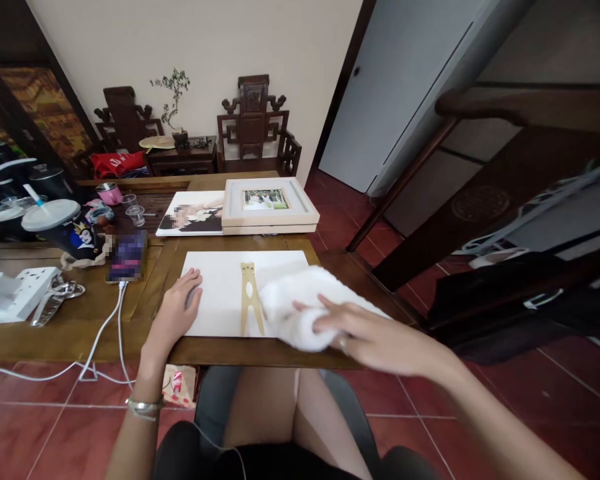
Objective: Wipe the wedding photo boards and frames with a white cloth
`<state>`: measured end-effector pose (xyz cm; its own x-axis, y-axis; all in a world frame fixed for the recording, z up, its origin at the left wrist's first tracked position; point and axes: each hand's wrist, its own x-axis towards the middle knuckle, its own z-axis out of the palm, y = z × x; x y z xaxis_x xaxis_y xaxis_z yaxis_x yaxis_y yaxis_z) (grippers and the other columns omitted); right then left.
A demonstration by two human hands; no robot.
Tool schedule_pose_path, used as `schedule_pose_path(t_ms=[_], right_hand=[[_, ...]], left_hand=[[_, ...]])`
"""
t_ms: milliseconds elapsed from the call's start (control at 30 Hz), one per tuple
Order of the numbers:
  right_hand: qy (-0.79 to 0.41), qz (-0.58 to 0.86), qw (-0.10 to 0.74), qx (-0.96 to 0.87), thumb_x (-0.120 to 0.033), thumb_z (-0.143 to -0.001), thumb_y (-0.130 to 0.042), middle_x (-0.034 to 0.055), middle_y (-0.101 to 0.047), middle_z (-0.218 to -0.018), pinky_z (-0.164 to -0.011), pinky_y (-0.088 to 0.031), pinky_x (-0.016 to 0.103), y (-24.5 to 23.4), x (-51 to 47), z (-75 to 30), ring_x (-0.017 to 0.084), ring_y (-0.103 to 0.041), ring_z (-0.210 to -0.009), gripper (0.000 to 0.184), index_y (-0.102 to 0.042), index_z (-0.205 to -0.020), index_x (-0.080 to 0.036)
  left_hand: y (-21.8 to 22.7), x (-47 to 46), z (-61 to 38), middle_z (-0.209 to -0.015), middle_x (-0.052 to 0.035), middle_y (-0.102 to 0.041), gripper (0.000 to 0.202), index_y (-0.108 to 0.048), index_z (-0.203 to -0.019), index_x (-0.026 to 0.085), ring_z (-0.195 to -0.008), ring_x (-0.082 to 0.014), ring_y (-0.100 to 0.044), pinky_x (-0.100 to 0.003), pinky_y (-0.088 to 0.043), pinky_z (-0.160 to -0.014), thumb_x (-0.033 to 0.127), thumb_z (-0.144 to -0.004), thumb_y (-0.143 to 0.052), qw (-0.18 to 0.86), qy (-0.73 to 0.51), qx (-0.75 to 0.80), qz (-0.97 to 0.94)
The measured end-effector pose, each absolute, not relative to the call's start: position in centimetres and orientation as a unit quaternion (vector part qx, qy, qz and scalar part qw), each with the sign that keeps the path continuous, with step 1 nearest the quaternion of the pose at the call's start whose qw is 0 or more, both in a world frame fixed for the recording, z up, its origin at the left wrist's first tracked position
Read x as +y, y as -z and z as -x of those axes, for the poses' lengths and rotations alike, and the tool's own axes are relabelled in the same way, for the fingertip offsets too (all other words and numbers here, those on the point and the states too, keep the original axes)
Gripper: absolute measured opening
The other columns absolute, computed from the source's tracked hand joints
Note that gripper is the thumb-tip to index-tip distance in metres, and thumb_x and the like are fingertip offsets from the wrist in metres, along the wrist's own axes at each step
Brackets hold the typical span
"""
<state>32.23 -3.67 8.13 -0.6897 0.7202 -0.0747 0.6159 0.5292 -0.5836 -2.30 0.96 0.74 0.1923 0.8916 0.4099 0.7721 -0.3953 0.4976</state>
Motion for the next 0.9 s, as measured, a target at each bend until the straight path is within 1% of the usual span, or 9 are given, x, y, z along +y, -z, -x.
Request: schedule_pose_path(t_ms=[133, 200, 300, 367, 433, 600, 733, 800, 900], right_hand=[[-0.215, 0.480, 0.175, -0.832, -0.009, -0.082, -0.040, 0.0070, -0.072, -0.107, -0.112, -0.026, 0.061, -6.0, 3.2, -28.3, 0.029, -0.060, -0.115, 0.037, -0.067, -0.104, -0.020], [-0.199, 0.490, 0.183, -0.828, -0.007, -0.082, -0.037, 0.0121, -0.070, -0.111, -0.108, -0.025, 0.066, -5.5, 4.7, -25.2, 0.033, -0.053, -0.124, 0.040, -0.066, -0.108, -0.016], [-0.192, 0.460, 0.151, -0.854, -0.002, -0.077, -0.040, 0.0191, -0.058, -0.133, -0.107, -0.018, 0.070, -5.2, 3.2, -21.6, 0.038, -0.029, -0.141, 0.046, -0.063, -0.116, -0.011], [-0.189, 0.408, 0.128, -0.884, 0.000, -0.073, -0.042, 0.0192, -0.048, -0.144, -0.110, -0.011, 0.071, -5.4, 0.2, -20.9, 0.038, -0.017, -0.145, 0.047, -0.064, -0.113, -0.011], [-0.209, 0.341, 0.135, -0.907, -0.001, -0.071, -0.043, 0.0141, -0.045, -0.148, -0.113, -0.009, 0.067, -6.0, -3.4, -21.7, 0.034, -0.013, -0.147, 0.047, -0.064, -0.110, -0.015], [-0.259, 0.296, 0.130, -0.910, 0.002, -0.061, -0.041, 0.0053, -0.059, -0.136, -0.119, -0.019, 0.050, -7.2, -8.7, -27.3, 0.021, -0.036, -0.140, 0.045, -0.066, -0.091, -0.022], [-0.182, 0.404, 0.201, -0.874, -0.001, -0.064, -0.041, 0.0118, -0.059, -0.135, -0.115, -0.015, 0.065, -5.1, -6.9, -31.6, 0.029, -0.041, -0.136, 0.040, -0.065, -0.089, -0.021], [-0.158, 0.454, 0.232, -0.846, -0.003, -0.068, -0.041, 0.0159, -0.054, -0.139, -0.112, -0.015, 0.069, -3.6, -5.5, -32.7, 0.032, -0.038, -0.137, 0.033, -0.064, -0.085, -0.020], [-0.169, 0.457, 0.247, -0.838, -0.004, -0.068, -0.039, 0.0161, -0.052, -0.141, -0.113, -0.018, 0.066, -2.1, -4.5, -32.8, 0.032, -0.033, -0.139, 0.027, -0.060, -0.076, -0.020]], left_hand=[[-0.8, 1.0, 2.3, -0.130, -0.0174, -0.062, 0.035, -0.067, -0.113, 0.011, -0.129, -0.0282, -0.053, -0.047, -0.039, -0.112, 0.029, -0.092, -0.046, 0.096, -0.333, 0.541, -0.767], [-0.7, 1.0, 2.3, -0.130, -0.0170, -0.062, 0.034, -0.067, -0.112, 0.011, -0.128, -0.0277, -0.053, -0.047, -0.039, -0.111, 0.028, -0.092, -0.046, 0.095, -0.336, 0.542, -0.765], [-0.7, 0.9, 2.2, -0.130, -0.0178, -0.062, 0.034, -0.066, -0.113, 0.010, -0.128, -0.0270, -0.053, -0.046, -0.040, -0.111, 0.028, -0.092, -0.046, 0.095, -0.338, 0.542, -0.764], [-0.8, 0.8, 2.1, -0.131, -0.0180, -0.061, 0.035, -0.066, -0.115, 0.009, -0.129, -0.0266, -0.053, -0.045, -0.039, -0.111, 0.028, -0.092, -0.046, 0.095, -0.337, 0.543, -0.763], [-1.0, 0.7, 2.0, -0.132, -0.0175, -0.060, 0.036, -0.064, -0.118, 0.010, -0.128, -0.0261, -0.053, -0.044, -0.039, -0.112, 0.027, -0.093, -0.046, 0.095, -0.334, 0.548, -0.761], [-1.4, 0.0, 1.7, -0.133, -0.0170, -0.057, 0.039, -0.060, -0.124, 0.011, -0.128, -0.0289, -0.050, -0.044, -0.037, -0.111, 0.030, -0.091, -0.048, 0.021, -0.338, 0.581, -0.740], [-1.3, -0.7, 1.6, -0.128, -0.0224, -0.053, 0.049, -0.060, -0.122, 0.007, -0.124, -0.0372, -0.046, -0.051, -0.037, -0.107, 0.041, -0.088, -0.052, -0.043, -0.303, 0.676, -0.671], [-1.1, -0.7, 1.7, -0.128, -0.0229, -0.053, 0.049, -0.062, -0.117, 0.006, -0.124, -0.0386, -0.045, -0.054, -0.036, -0.106, 0.044, -0.087, -0.051, -0.013, -0.292, 0.703, -0.648], [-1.3, -0.4, 2.2, -0.132, -0.0189, -0.055, 0.046, -0.065, -0.113, 0.011, -0.128, -0.0363, -0.044, -0.053, -0.031, -0.110, 0.044, -0.081, -0.057, 0.091, -0.316, 0.716, -0.615]])
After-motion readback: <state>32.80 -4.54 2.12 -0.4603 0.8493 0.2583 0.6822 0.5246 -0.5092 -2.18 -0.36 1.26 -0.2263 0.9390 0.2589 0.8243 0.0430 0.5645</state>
